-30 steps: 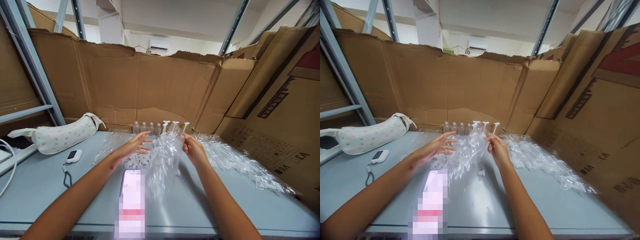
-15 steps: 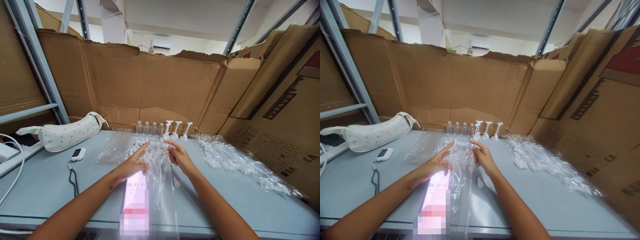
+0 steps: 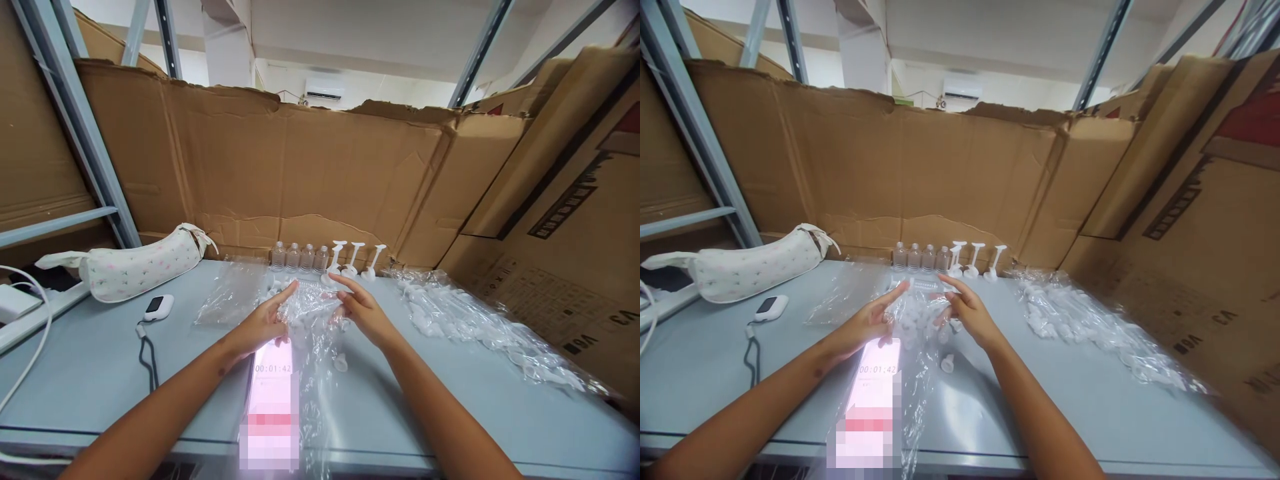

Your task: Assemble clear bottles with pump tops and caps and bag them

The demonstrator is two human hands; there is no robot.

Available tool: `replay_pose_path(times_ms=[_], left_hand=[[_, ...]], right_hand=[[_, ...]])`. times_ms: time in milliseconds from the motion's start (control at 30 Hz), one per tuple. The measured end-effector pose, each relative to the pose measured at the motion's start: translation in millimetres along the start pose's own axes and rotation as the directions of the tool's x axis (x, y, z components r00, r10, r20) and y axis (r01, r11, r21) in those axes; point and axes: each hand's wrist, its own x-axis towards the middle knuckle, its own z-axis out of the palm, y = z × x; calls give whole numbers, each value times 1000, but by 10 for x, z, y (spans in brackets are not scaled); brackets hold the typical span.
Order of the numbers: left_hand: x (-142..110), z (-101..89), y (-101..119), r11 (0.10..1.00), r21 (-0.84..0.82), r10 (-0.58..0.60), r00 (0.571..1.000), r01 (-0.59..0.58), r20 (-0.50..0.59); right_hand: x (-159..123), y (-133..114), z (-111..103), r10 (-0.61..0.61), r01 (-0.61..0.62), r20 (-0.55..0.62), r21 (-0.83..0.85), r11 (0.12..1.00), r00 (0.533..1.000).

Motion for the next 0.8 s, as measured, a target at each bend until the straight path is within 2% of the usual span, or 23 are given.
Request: replay_pose_path(times_ms=[67, 133, 300, 467, 633, 733, 800], left_hand=[[4, 20, 1, 1000, 2, 19, 1000, -18, -15], [5, 33, -7, 999, -3, 41, 999, -41, -22], [-14, 15, -18, 996, -43, 76, 996, -74, 40], [-31, -14, 15, 1000, 7, 18, 997, -18, 82], [-6, -50, 0, 999, 46, 27, 1000, -26, -6], [9, -86, 8, 995, 40, 100, 991, -96, -94], [17, -105, 23, 986, 46, 168, 972, -163, -167]], right_hand=[[4, 11, -4, -14, 14, -2, 8, 1000, 1000], [-2, 17, 5, -29, 29, 42, 1, 1000, 999], [-41, 15, 48, -31, 60, 182, -157, 986, 983], [-63, -1, 67, -25, 74, 245, -195, 978, 969], [-66, -9, 53, -24, 52, 252, -107, 993, 968], [-63, 0, 39, -9, 23, 334, -40, 999, 943], [-57, 19, 43, 24, 5, 399, -72, 997, 917]])
